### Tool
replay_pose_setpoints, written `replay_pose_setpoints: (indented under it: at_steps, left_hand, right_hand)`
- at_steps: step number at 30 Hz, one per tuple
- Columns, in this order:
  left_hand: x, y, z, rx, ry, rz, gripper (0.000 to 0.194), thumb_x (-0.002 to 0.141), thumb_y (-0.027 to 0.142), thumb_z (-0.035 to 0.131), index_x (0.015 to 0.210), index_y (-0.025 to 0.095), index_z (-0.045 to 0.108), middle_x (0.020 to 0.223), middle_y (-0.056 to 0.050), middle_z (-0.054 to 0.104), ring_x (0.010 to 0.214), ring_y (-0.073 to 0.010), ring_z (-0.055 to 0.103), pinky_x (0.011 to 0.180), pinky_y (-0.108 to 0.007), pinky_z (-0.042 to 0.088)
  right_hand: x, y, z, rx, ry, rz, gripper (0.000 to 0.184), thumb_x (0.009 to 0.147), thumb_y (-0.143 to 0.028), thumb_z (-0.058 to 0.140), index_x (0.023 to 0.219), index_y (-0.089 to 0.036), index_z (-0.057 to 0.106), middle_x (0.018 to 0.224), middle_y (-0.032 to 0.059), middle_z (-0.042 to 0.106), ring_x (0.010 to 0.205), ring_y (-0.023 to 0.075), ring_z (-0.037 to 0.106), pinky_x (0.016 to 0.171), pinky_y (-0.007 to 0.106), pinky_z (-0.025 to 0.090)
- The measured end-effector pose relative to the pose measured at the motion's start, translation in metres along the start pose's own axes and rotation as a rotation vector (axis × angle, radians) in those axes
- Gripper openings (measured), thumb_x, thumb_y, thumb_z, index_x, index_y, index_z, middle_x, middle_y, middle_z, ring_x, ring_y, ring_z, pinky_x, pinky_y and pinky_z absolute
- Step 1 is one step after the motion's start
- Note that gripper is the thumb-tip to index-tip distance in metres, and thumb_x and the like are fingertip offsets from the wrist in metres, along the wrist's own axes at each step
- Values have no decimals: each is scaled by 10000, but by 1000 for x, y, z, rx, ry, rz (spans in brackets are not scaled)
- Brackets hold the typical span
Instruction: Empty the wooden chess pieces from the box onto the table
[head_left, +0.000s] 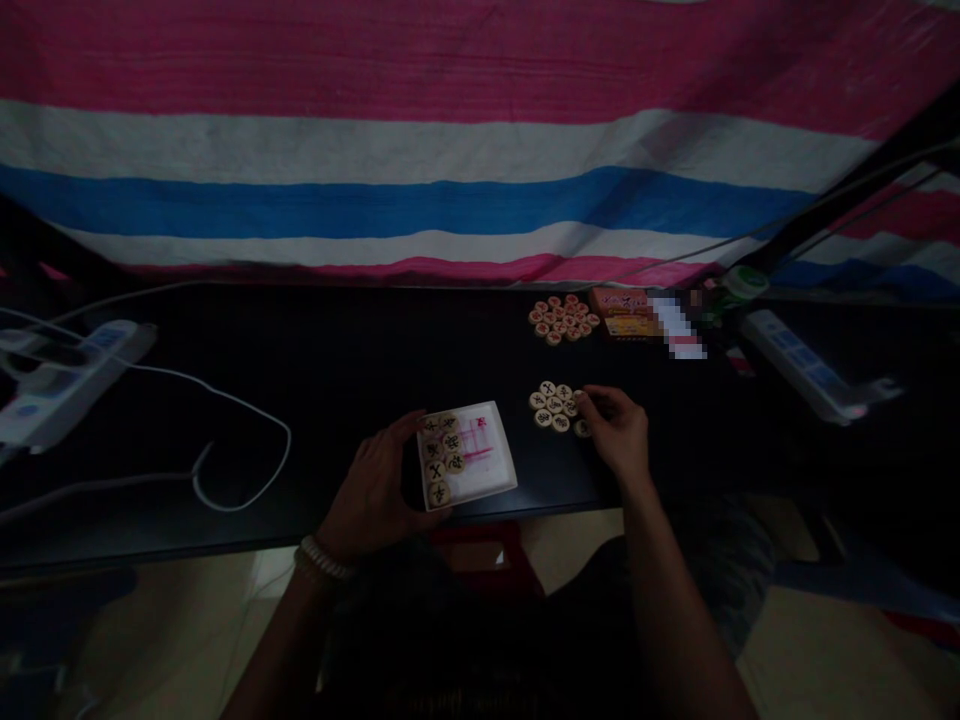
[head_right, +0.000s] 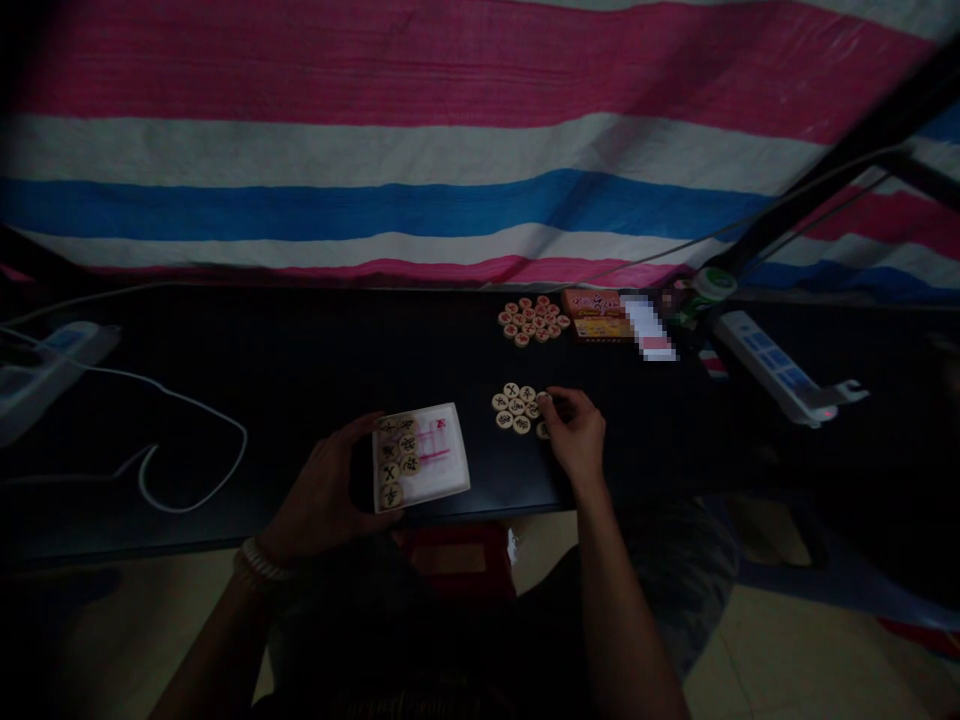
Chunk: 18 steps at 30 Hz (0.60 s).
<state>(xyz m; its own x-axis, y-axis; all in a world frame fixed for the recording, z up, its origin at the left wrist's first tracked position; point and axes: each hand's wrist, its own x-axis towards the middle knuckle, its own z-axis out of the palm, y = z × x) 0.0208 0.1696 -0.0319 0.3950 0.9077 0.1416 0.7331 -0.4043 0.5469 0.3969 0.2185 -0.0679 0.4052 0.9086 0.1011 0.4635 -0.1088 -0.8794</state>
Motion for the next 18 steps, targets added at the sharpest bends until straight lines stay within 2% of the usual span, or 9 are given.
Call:
replay_pose_setpoints:
  at_steps: [7, 13, 18]
  left_hand:
    - [0, 0, 0, -7, -2, -8, 1194, 644, 391, 977, 1581, 266, 248, 1578, -185, 510, 1386, -425, 564, 1118, -600, 481]
    - [1, -1, 1, -16, 1, 3, 1209, 640, 399, 978, 1589, 262, 241, 1587, -190, 500, 1387, -422, 561, 1124, -605, 477]
    - [0, -2, 1, -3, 12, -2, 1183, 654, 409, 969, 1590, 256, 263, 1574, -186, 518, 1387, -421, 566, 1119, -609, 483]
  right_hand:
    - [-15, 0, -10, 51, 6, 13, 487, 878, -592, 741, 1158, -194, 746, 1091, 139, 798, 933, 275, 764, 799, 422, 628]
    - [-42, 7, -20, 5, -3, 25, 460, 867, -544, 763, 1180, -210, 719, 1106, 121, 771, 896, 246, 738, 817, 429, 618]
    - [-47, 6, -14, 53, -14, 37, 442, 847, -525, 789, 1141, -208, 700, 1061, 107, 756, 882, 231, 734, 805, 409, 618]
